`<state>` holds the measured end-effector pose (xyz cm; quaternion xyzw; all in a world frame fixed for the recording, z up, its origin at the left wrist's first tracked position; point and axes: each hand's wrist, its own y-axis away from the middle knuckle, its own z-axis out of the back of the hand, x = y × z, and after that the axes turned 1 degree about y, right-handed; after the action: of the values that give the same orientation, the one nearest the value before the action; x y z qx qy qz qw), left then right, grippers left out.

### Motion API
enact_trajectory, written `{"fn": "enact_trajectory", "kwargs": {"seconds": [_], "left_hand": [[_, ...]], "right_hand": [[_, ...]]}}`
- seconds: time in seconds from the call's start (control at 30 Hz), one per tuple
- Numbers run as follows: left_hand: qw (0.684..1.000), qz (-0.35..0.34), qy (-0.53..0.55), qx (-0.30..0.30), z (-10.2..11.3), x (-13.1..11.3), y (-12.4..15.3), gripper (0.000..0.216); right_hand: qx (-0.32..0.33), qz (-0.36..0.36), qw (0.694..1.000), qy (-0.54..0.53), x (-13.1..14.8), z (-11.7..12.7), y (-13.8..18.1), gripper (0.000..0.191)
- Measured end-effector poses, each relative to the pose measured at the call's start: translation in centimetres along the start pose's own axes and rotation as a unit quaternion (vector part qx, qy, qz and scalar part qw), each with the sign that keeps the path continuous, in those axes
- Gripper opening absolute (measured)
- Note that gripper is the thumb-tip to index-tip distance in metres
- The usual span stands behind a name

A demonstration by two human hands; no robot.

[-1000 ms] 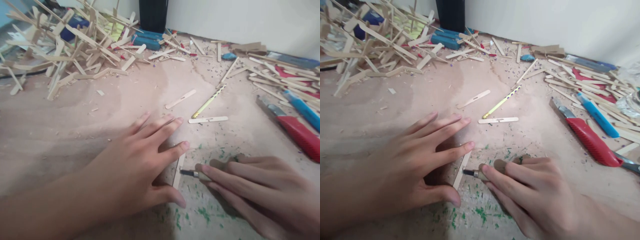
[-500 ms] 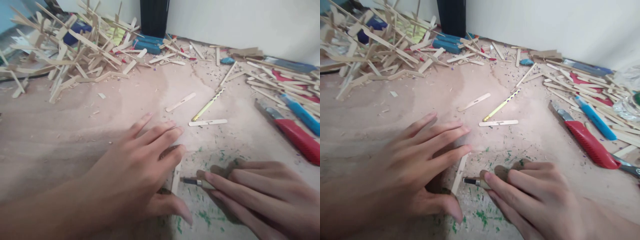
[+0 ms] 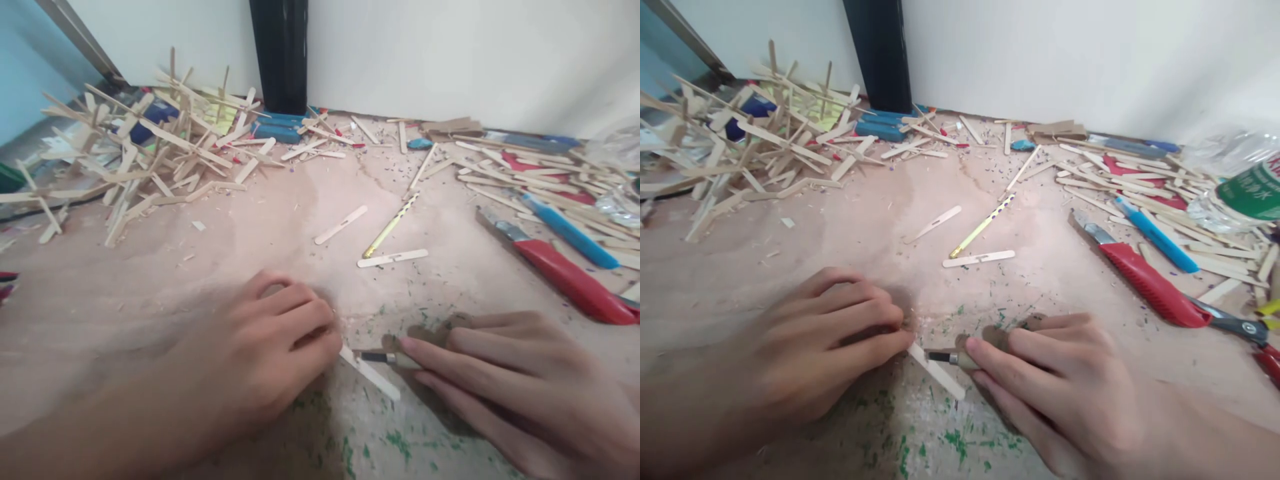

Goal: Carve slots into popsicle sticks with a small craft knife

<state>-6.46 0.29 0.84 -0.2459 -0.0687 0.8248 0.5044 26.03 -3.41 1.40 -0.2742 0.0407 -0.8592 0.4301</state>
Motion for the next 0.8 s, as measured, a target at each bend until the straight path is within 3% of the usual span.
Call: {"fn": "enact_trajectory", "kwargs": {"seconds": [0.23,0.53,0.8], "left_hand": [[0.999,0.019,0.029,0.016,0.0,0.1,0.5,0.029],[0.998,-0.027,-0.04,0.039,1.5,-0.8,-0.5,0.053],[0.997,-0.016,-0.061,0.034,1.0,-2.0,-0.3,0.05]], "right_hand": [[0.018,-0.017,1.0,-0.019,-0.3,0.6,0.0,0.026],[0.038,-0.003,0.999,0.013,-0.6,0.4,0.2,0.025],[0.036,0.002,0.999,0.018,-1.1,-0.1,0.3,0.026]]}}
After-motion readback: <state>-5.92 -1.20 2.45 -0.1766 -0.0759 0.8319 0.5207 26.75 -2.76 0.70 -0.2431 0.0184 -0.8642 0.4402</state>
